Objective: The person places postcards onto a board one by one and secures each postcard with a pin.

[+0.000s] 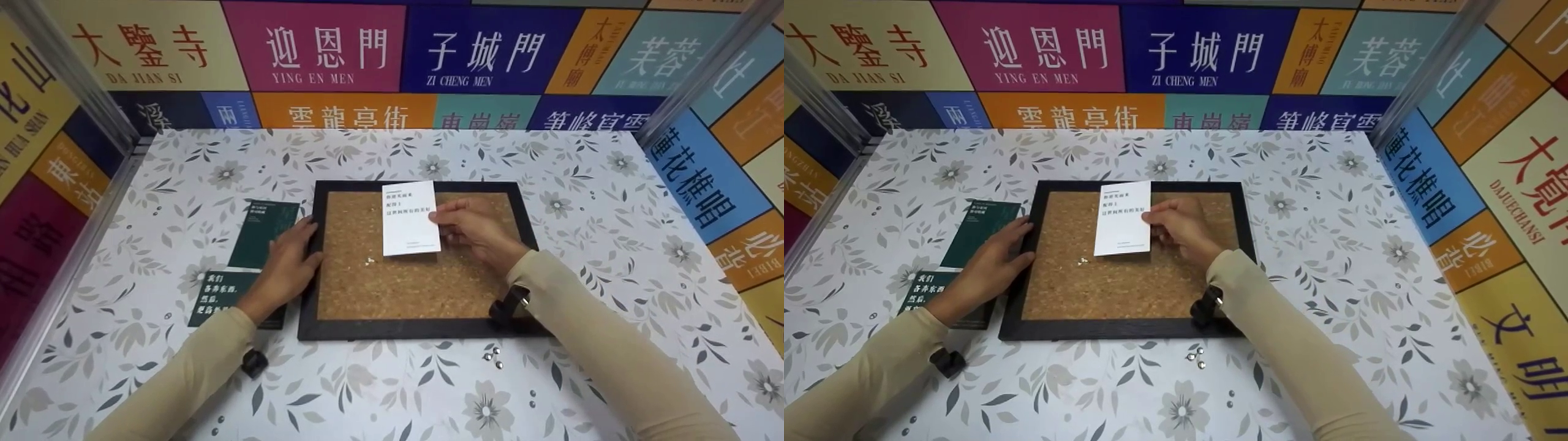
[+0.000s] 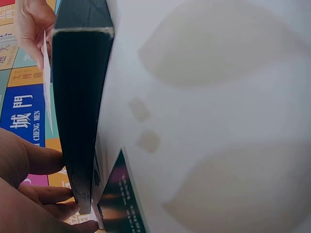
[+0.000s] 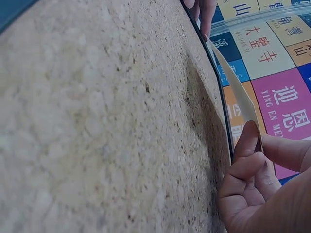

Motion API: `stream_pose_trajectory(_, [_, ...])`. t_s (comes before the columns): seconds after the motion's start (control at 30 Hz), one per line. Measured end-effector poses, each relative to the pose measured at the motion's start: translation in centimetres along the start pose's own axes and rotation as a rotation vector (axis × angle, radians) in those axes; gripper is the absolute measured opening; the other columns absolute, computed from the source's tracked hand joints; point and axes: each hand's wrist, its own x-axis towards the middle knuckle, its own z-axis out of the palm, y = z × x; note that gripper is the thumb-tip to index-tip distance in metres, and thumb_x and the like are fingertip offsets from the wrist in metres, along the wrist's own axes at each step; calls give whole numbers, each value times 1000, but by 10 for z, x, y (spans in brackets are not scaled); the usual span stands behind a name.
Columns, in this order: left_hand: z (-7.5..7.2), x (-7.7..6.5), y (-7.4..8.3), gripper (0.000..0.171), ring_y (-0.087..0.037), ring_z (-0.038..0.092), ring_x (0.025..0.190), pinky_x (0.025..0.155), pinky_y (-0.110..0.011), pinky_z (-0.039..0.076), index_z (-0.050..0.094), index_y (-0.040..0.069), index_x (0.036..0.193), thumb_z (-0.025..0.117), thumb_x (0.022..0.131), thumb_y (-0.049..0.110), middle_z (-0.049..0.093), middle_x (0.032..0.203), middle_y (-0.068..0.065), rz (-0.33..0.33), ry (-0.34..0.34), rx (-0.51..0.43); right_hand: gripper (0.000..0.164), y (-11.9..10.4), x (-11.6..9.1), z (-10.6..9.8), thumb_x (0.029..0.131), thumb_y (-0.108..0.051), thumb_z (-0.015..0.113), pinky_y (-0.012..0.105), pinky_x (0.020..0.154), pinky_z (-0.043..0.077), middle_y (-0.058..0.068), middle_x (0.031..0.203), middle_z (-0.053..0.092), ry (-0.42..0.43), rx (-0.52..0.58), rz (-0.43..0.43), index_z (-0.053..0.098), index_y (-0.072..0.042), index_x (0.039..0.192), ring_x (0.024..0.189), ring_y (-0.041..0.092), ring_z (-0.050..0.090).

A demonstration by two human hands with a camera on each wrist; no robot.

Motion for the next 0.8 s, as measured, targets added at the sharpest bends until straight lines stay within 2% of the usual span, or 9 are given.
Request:
stream_pose_trajectory(0.2, [-1,0,2,57,-50,22,164,128,-77,3,42,-11,163,59,111,6,28,178,-25,-6,-10,16,14,2,0,5,99,-6,81,23,61,54,1,86,75,-3,-2,-27,74,0,109,68,12,63])
stream_pose_trajectory(0.6, [0,2,3,57,-49,22,164,128,-76,3,42,-10,164,59,112,7,28,178,-25,-19,-10,26,17,2,1,16,98,-6,83,25,62,55,5,92,75,-8,-4,-24,74,0,111,70,14,63])
stream_pose_trajectory(0.8, [1,2,2,58,-49,21,164,128,-76,3,41,-11,163,58,111,6,27,178,-25,-14,-13,18,14,2,4,24,97,-3,82,25,61,55,3,87,75,-15,9,-29,74,0,108,69,13,65])
